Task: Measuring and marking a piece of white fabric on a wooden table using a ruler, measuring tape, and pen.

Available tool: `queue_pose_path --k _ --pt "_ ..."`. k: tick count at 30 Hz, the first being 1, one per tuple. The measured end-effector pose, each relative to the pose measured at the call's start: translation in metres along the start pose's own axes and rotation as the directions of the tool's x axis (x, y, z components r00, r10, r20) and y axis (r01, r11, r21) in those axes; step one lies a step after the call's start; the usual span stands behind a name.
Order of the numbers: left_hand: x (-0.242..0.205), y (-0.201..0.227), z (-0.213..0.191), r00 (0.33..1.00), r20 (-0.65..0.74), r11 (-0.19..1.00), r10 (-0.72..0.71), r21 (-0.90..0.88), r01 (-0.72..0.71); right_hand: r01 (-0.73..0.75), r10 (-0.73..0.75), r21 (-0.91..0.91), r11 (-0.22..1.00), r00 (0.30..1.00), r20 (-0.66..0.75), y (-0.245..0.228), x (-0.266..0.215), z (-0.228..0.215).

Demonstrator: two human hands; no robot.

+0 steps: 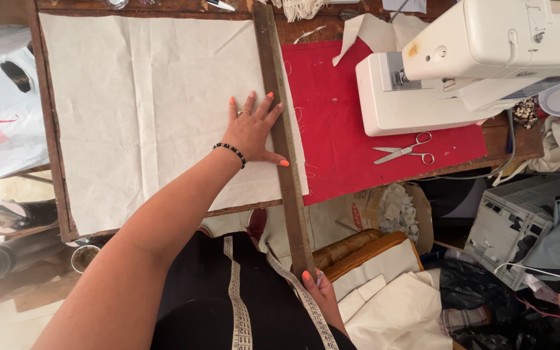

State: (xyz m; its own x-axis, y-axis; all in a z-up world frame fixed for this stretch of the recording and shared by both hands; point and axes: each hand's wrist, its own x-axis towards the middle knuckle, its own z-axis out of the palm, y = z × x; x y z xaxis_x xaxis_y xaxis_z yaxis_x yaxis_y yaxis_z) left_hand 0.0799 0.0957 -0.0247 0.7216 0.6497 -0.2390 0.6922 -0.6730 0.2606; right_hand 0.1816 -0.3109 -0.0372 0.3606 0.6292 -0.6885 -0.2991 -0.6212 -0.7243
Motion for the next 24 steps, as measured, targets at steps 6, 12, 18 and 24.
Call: queue_pose_path --k 6,12,18,24 --pt "0.000 0.000 0.001 1.000 -0.008 1.000 0.000 0.008 0.000 -0.031 0.031 0.042 0.999 1.000 -0.002 -0.011 -0.005 0.007" --pt "0.000 0.000 -0.002 1.000 0.009 1.000 0.000 -0.023 0.000 -0.059 0.058 -0.025 0.998 0.998 -0.019 -0.022 -0.007 0.014" --pt "0.000 0.000 -0.002 1.000 0.011 1.000 0.005 -0.006 -0.005 -0.076 0.075 0.091 0.993 0.997 0.014 -0.021 -0.010 0.015" --pt "-0.001 0.000 -0.002 1.000 0.019 1.000 0.000 0.000 0.000 -0.109 0.110 0.091 0.990 0.994 -0.011 -0.007 -0.005 0.004"
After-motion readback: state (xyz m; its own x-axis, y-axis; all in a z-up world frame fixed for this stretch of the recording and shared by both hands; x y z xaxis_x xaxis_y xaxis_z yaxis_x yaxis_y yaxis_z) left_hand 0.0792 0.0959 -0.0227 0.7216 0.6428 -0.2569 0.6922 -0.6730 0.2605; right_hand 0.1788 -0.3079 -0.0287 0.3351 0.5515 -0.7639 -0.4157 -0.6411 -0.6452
